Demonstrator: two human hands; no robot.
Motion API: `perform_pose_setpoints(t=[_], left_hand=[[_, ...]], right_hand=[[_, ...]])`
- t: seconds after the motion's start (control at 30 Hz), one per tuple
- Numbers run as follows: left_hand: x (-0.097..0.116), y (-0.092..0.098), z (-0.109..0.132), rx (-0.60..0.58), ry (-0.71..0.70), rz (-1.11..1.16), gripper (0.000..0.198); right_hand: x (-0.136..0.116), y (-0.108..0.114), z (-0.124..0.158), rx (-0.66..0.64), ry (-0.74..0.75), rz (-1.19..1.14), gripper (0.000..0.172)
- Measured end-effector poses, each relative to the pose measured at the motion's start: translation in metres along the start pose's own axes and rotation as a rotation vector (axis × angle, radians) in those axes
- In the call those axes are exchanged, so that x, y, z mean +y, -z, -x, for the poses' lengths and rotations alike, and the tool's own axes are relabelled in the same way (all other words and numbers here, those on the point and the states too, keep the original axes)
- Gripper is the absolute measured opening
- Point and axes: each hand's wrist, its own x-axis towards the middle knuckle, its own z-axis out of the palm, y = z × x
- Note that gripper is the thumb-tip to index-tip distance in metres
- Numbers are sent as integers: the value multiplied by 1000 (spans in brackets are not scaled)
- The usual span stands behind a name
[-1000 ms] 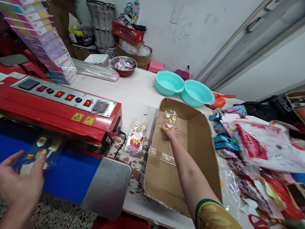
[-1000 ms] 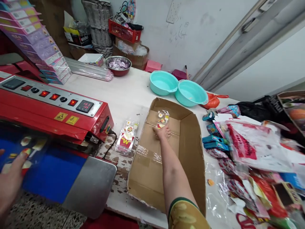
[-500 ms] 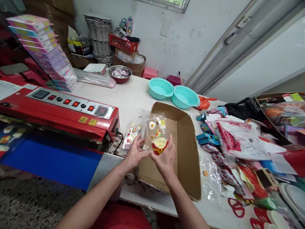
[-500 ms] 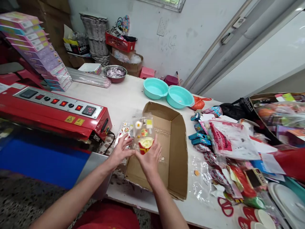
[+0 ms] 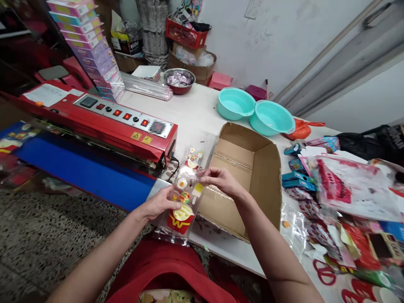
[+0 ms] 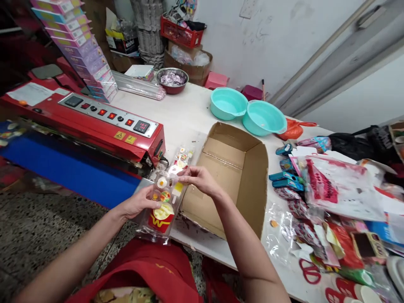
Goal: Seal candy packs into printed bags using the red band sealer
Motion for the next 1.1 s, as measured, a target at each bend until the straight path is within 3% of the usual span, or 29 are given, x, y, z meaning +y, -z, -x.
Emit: perform_pose_setpoints(t=[0.17,0.27,0.4,0.57,0.73,0.87,1.1], left_hand=[[6,19,10,137,-29,156,55],[22,23,2,292,-93,214,42],[33,31,-10,438,-54,237,35],[25,39,-12,525,-97,225,38],[11,44,-28,656,-229,168,37],[11,59,-37,679,-119,241,40],[20,103,-17,585,21,192,53]], right_hand=[[26,-38,-15,188,35,-68,35],[29,-59,-22,241,92,-31,31],[30,-76,-28,292,117,22,29],[40,-83,-32,343,104,7,29],[54,-93,-36,374,83,-21,30],[66,-103,-49,445,23,-148,37],[79,-114,-89,534,2,-211,45]])
